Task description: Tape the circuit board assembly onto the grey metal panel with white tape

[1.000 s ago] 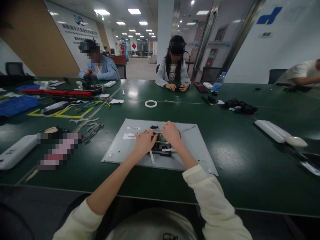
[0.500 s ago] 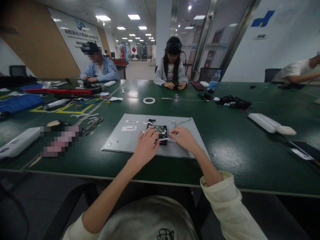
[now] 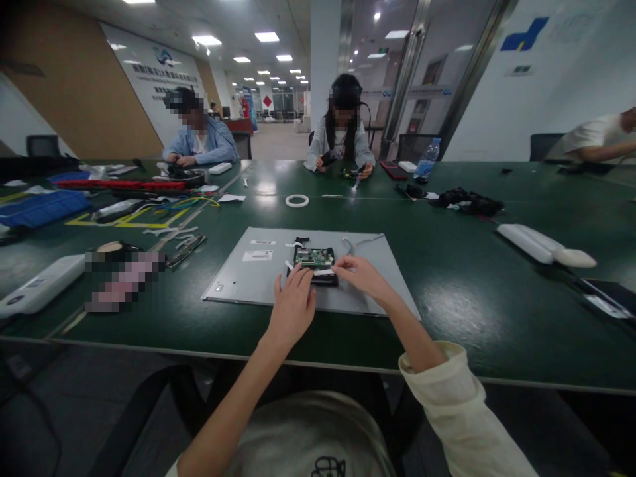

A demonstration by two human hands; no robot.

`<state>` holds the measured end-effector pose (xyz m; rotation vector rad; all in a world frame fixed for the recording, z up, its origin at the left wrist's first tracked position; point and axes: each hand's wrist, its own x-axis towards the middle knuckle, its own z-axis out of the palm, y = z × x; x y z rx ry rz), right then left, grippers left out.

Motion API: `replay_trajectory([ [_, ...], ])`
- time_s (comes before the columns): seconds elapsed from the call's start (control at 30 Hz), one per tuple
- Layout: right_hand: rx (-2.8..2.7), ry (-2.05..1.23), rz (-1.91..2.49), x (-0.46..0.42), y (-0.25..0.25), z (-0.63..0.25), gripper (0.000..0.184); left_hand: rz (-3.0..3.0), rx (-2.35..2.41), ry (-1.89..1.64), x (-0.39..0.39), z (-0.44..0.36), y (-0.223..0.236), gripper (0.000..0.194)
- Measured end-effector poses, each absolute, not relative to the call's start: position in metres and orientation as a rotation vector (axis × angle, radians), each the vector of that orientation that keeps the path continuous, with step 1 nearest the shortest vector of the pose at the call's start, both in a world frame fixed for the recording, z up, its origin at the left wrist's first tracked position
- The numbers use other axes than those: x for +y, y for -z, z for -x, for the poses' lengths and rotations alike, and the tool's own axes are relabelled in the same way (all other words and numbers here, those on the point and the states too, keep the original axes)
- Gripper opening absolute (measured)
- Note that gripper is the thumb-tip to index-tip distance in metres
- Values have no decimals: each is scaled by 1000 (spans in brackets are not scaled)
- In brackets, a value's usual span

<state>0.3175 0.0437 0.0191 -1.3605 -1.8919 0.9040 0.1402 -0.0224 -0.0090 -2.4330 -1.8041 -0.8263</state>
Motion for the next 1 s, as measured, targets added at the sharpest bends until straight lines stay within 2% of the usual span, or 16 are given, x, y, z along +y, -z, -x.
replay_trajectory([
  [0.13,-1741,-1068,1392,41,-22,-315,29,2471,-1771,822,-25,-144,9,38],
  [0.23,-1805,-1026,1455,45,-17,-319,31,2466,-1773,798,-26,-145,9,38],
  [0.43,-1996,-728,1554,57,2,-330,27,2388,-1725,806,-26,-150,5,36],
  [0.67,-2157,-487,1691,51,0,-324,20,2527,-1615,797,-20,-171,12,40],
  [0.87,-2274,96,1840,34,1,-314,19,2581,-1595,730,-18,-170,19,42],
  [1.0,-2266,257,1871,28,7,-317,14,2576,-1620,740,-19,-169,17,41],
])
